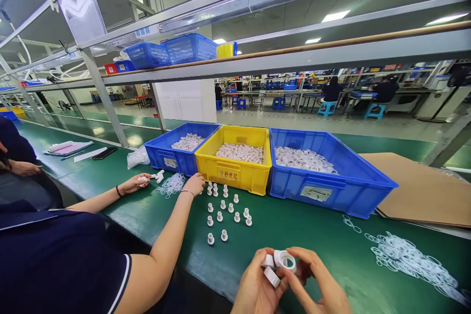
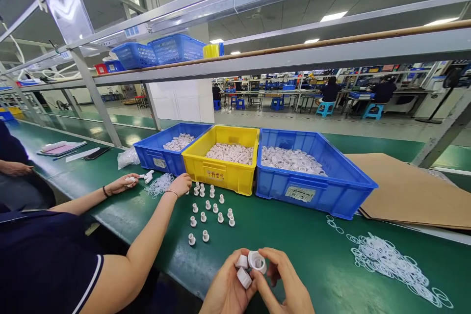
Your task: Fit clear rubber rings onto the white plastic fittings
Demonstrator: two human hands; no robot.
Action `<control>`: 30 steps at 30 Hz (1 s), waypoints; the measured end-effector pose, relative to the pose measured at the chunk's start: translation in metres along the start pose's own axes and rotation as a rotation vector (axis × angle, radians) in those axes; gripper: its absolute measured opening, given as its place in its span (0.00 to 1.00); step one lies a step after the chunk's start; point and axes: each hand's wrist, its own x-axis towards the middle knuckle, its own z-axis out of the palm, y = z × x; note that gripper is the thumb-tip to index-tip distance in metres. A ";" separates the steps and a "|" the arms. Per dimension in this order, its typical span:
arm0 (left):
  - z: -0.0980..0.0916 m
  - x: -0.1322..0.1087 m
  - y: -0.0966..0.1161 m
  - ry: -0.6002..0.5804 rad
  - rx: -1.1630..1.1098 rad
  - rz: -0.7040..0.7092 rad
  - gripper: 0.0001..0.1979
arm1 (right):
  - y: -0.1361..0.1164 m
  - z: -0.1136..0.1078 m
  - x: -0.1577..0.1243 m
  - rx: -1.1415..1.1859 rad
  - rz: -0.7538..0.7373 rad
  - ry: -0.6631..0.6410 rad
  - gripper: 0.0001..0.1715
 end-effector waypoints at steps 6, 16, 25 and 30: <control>0.011 -0.007 0.010 0.253 0.039 -0.038 0.04 | -0.005 -0.024 0.012 0.775 0.365 0.070 0.20; 0.008 -0.021 0.002 -0.115 0.399 -0.061 0.33 | -0.051 -0.033 0.023 1.253 0.140 0.164 0.16; 0.058 -0.053 0.008 -0.165 0.885 0.108 0.32 | -0.060 -0.038 0.014 1.110 0.033 0.122 0.17; 0.082 -0.065 0.008 -0.145 0.955 0.110 0.33 | -0.067 -0.038 0.012 1.090 0.029 0.118 0.17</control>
